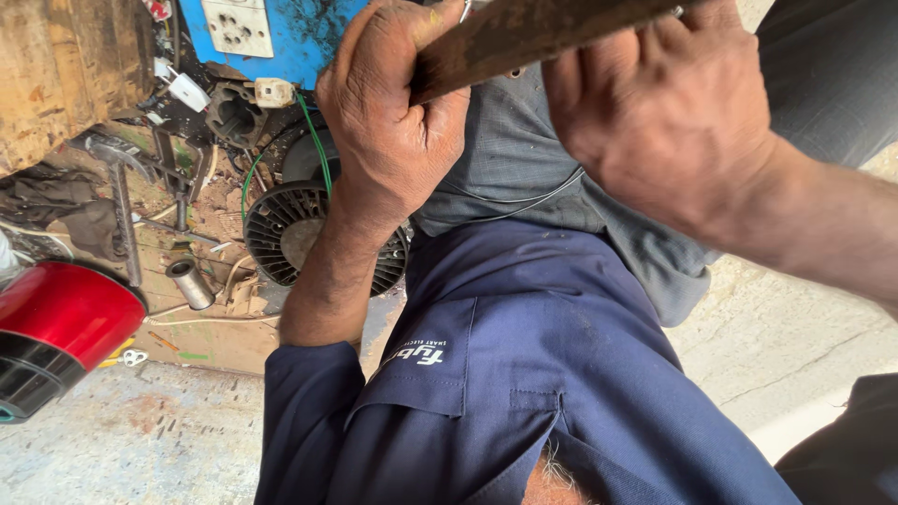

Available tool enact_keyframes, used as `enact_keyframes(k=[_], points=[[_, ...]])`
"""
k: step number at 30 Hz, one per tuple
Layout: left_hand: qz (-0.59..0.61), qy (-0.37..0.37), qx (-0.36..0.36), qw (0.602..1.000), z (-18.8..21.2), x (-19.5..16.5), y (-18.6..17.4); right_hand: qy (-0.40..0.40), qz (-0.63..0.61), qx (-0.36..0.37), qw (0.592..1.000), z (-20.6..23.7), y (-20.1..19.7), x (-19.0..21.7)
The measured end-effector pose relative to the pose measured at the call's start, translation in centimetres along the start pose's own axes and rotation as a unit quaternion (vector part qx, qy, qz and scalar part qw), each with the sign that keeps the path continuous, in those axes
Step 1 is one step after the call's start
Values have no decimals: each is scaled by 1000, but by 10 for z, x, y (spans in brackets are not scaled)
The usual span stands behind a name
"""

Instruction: The person sits on the floor and uses orange-handled scissors to cut and trim wires on a small, dirty electrical component. They repeatedly adjust the component and use the scissors to snip wires and manipulate internal parts.

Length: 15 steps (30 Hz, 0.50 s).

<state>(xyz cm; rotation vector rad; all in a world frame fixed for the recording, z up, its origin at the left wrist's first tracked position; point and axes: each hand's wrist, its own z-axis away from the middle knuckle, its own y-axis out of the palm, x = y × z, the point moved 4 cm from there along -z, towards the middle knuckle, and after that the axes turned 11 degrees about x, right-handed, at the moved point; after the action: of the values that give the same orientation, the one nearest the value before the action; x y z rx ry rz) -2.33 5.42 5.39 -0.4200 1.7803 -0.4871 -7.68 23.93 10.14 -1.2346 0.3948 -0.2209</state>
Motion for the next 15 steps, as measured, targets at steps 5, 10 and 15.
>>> enact_keyframes(k=[5, 10, 15], points=[[-57, -50, 2, 997, -6, -1, 1, -1, -192, -10, 981, -4, -9, -8], [-85, -18, -4, 996, -9, -10, 2, 7, -148, -17, 989, -4, -1, -8], [-43, -24, 2, 999, -4, -7, 0, 23, -221, -83, 972, 2, -4, -9]])
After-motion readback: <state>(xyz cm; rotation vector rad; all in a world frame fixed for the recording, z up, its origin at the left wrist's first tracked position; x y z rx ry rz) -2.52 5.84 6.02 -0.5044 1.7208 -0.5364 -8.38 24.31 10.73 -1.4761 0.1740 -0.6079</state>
